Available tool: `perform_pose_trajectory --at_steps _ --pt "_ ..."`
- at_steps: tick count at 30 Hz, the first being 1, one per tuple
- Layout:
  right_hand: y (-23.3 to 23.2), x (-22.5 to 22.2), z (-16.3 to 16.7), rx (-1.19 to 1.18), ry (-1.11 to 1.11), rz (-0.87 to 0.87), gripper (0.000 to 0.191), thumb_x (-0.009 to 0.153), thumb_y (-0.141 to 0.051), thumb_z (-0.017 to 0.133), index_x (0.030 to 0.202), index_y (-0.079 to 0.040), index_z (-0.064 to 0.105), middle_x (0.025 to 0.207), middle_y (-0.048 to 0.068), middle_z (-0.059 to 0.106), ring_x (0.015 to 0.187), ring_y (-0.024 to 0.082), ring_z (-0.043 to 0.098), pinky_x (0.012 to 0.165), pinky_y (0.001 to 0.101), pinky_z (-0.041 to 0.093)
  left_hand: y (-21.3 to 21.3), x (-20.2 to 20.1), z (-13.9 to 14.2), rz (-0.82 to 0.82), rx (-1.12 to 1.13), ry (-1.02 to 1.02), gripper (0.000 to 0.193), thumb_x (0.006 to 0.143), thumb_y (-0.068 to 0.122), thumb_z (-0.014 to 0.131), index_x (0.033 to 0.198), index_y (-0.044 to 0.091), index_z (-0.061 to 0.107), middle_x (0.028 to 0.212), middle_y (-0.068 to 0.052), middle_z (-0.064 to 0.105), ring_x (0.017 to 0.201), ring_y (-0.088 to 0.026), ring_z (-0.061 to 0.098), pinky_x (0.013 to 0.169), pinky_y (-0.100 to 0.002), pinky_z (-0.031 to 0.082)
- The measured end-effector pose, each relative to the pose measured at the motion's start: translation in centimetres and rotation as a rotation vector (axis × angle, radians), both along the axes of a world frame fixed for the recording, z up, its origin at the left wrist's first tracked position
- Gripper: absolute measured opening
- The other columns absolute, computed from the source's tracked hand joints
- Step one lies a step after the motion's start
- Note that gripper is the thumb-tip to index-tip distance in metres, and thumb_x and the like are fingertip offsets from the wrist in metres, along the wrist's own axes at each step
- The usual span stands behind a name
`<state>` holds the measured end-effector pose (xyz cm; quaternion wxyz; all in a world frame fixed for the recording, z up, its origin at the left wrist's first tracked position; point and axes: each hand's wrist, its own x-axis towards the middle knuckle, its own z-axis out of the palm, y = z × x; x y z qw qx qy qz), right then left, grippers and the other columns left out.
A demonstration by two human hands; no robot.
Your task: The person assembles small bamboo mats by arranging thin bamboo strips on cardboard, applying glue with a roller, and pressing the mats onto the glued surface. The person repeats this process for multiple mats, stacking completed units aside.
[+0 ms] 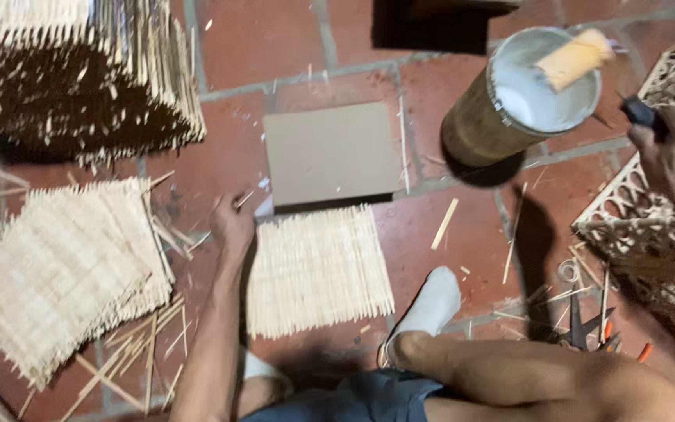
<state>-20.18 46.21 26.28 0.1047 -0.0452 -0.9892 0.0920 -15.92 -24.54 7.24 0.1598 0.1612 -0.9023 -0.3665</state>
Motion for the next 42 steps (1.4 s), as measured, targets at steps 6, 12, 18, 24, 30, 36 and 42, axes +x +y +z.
perform_pose_trajectory --at_steps 6,12,18,24,30,36,42 --pt "-5.4 -13.9 2.1 0.512 -0.548 -0.138 0.062 0.100 -0.065 0.060 0.097 -0.007 0.082 0.076 0.015 0.073 0.057 0.026 0.071 0.052 0.0431 0.059 -1.3 2.3 -2.7 0.015 -0.044 -0.023 0.020 0.087 0.011 0.073 0.104 0.001 0.077 0.099 -0.021 0.067 0.095 -0.038 0.066 0.083 -0.046 0.052" --pt "-9.1 -17.2 -0.8 0.467 -0.524 0.017 0.053 0.086 -0.060 0.070 0.105 -0.012 0.080 0.082 0.009 0.068 0.073 0.025 0.057 0.063 0.0475 0.054 -2.6 2.2 -2.3 0.097 0.045 -0.109 0.027 0.086 0.013 0.073 0.110 0.002 0.076 0.104 -0.018 0.066 0.096 -0.033 0.067 0.086 -0.045 0.053" --pt "-2.8 -9.2 2.8 0.513 -0.217 0.029 0.052 0.116 -0.049 0.058 0.086 -0.009 0.070 0.058 0.008 0.058 0.049 0.020 0.049 0.052 0.0414 0.038 -0.3 0.9 -2.1 0.110 0.173 -0.079 0.031 0.090 0.019 0.074 0.116 0.003 0.074 0.110 -0.016 0.065 0.102 -0.029 0.066 0.091 -0.041 0.052" --pt "-3.6 -0.1 -1.4 0.605 0.262 0.073 0.022 0.110 -0.026 0.069 0.099 -0.008 0.064 0.088 0.008 0.058 0.074 0.016 0.052 0.056 0.0329 0.038 4.0 -0.3 0.3 0.086 -0.001 -0.160 0.049 0.088 0.032 0.078 0.130 0.009 0.070 0.125 -0.017 0.058 0.124 -0.033 0.051 0.105 -0.049 0.041" --pt "-5.8 1.3 -2.5 0.410 0.214 0.000 0.023 0.097 -0.023 0.078 0.104 -0.004 0.067 0.088 0.014 0.059 0.081 0.027 0.057 0.057 0.0450 0.043 6.6 -1.0 2.5 0.122 -0.058 -0.232 0.063 0.081 0.036 0.083 0.139 0.018 0.064 0.136 -0.015 0.054 0.131 -0.036 0.045 0.111 -0.052 0.036" --pt "-8.0 1.6 -0.9 -0.055 0.123 -0.159 0.028 0.100 -0.028 0.078 0.114 -0.004 0.071 0.088 0.016 0.067 0.070 0.033 0.059 0.056 0.0492 0.046 6.6 -1.6 2.6 0.136 0.008 -0.247 0.063 0.079 0.032 0.082 0.138 0.020 0.063 0.143 -0.010 0.052 0.138 -0.033 0.041 0.113 -0.054 0.033" --pt "-7.5 2.1 0.9 -0.005 0.288 -0.126 0.026 0.099 -0.027 0.084 0.109 -0.003 0.078 0.089 0.017 0.069 0.074 0.031 0.065 0.064 0.0510 0.050 6.5 -2.0 1.4 0.151 0.019 -0.249 0.063 0.078 0.030 0.083 0.137 0.022 0.064 0.145 -0.010 0.051 0.139 -0.033 0.041 0.113 -0.054 0.033"
